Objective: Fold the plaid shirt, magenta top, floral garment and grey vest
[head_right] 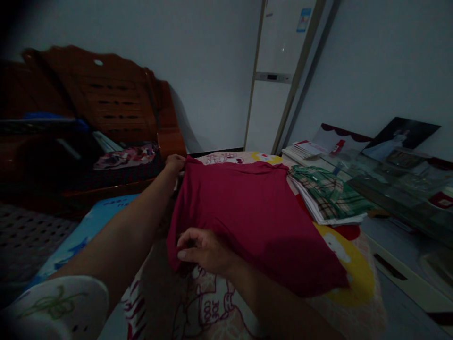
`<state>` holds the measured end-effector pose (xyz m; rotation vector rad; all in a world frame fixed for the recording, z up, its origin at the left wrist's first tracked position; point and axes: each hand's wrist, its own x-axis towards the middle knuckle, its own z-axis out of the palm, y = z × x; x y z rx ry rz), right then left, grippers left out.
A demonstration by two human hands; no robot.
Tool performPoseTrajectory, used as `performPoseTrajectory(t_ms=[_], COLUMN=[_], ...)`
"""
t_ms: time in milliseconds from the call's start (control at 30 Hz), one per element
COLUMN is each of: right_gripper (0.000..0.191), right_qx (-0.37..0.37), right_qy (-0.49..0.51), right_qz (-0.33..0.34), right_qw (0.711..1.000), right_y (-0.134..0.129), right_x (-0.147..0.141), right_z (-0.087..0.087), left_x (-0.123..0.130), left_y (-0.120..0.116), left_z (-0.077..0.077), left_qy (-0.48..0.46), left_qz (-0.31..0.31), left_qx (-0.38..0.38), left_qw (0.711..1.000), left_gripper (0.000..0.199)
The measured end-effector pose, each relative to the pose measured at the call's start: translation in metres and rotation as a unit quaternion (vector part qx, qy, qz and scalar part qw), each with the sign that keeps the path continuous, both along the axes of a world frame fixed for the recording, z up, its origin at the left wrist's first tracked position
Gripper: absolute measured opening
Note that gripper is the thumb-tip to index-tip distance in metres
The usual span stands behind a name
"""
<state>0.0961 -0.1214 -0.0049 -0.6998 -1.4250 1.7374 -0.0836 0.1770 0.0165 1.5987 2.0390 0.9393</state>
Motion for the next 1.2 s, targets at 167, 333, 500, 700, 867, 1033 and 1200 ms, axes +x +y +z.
performPoseTrajectory(t_ms=[167,333,500,700,867,1033,1200], right_gripper=[0.027,0.030,0.021,0.020,0.015,0.019,0.021], right_qx=[-0.049,-0.065,0.053,0.040,0.088,0.262,0.413], right_qy=[-0.010,-0.027,-0.154,-0.247,-0.368,-0.473,-0.563], right_qz=[0.020,0.101,0.084,-0.115,-0.157,-0.109,-0.112], right_qw=[0.999,0.992,0.983,0.961,0.912,0.834,0.707], right_y=[0.010,0.007,0.002,-0.007,-0.033,-0.055,-0.069], right_x=[-0.036,-0.054,-0.005,0.090,0.123,0.129,0.123], right_z=[-0.021,-0.031,-0.013,-0.009,-0.015,-0.024,-0.037], left_x=[-0.007,-0.008,-0.004,0.025,0.035,0.027,0.021], left_y=[0.003,-0.003,-0.027,-0.116,-0.201,-0.260,-0.293], left_z=[0.005,0.006,0.019,0.031,0.025,0.019,0.004], left_qy=[0.026,0.071,0.082,0.041,0.032,0.179,0.322], left_qz=[0.018,-0.036,-0.092,-0.322,-0.511,-0.600,-0.522], left_qx=[0.017,0.031,0.070,0.067,-0.064,-0.106,-0.026], left_qw=[0.999,0.996,0.990,0.943,0.857,0.773,0.789], left_gripper=[0.019,0.033,0.038,0.021,0.015,0.012,0.037])
